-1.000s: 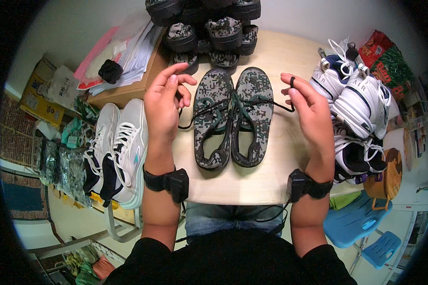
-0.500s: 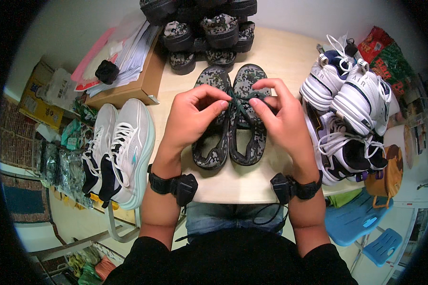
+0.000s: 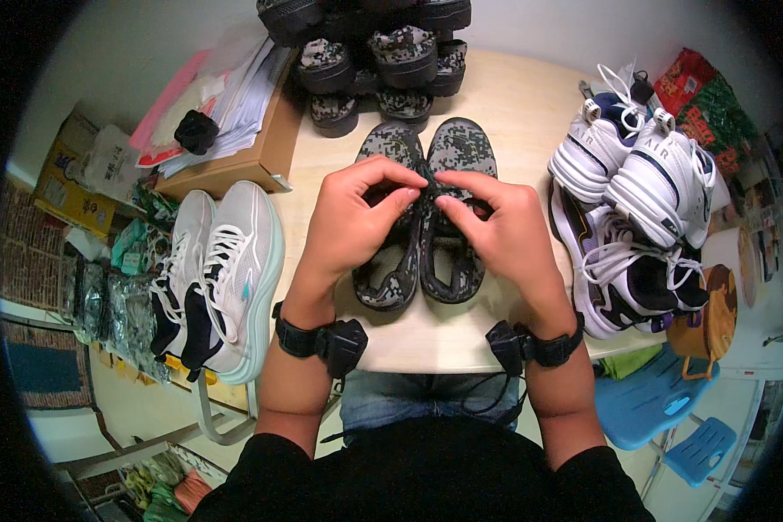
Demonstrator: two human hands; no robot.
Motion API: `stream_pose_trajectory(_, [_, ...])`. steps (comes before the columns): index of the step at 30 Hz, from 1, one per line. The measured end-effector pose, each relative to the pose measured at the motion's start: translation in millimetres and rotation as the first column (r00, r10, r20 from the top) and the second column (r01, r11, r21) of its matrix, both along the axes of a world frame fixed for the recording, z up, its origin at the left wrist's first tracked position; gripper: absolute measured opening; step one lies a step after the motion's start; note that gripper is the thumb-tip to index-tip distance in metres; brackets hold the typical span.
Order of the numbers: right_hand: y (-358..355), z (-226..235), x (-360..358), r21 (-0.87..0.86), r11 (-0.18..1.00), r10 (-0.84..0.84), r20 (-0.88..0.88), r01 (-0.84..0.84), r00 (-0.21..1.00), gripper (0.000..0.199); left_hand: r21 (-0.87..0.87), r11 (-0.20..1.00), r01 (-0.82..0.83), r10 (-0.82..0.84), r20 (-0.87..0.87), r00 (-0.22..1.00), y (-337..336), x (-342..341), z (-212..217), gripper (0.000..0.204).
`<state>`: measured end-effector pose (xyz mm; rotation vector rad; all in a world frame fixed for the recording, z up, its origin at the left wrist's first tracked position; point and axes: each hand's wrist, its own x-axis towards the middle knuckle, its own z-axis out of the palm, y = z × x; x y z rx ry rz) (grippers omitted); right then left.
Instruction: The person laces two camouflage-patterned shoes while they are positioned on a desk, crossing and tightening the laces by hand.
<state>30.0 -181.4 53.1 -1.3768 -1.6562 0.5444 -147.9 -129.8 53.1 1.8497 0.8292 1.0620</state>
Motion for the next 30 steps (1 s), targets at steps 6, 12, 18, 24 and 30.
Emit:
stream_pose_trajectory(6, [6.4,-12.3,-5.3,0.178,0.984,0.019,-0.002,-0.018,1.000,0.014,-0.066,0.996,0.054,-0.052,0.028,0.998,-2.2,-1.6,1.9,0.011])
stream_pose_trajectory(12, [4.7,-6.6,-5.8,0.070,0.997,0.030,-0.116,-0.022,0.993,0.010,-0.039,0.999,-0.007,0.010,0.075,0.997,-3.3,-0.2,4.2,0.013])
stream_pose_trajectory(18, [15.6,-10.3,15.2,-0.292,0.921,-0.079,-0.788,-0.257,0.610,0.004,-0.274,0.943,0.188,-0.177,0.064,0.982,5.4,-28.8,6.9,0.013])
stream_pose_trajectory(24, [12.8,-6.7,20.7,-0.298,0.844,0.028,-0.806,-0.446,0.591,0.018,-0.141,0.988,0.059,-0.082,-0.165,0.983,8.2,-16.0,1.4,0.019])
stream_pose_trajectory(30, [16.6,-10.8,22.0,-0.350,0.856,0.023,-0.708,-0.380,0.706,0.013,0.152,0.988,0.003,0.021,-0.158,0.987,14.1,-8.7,-3.2,0.043])
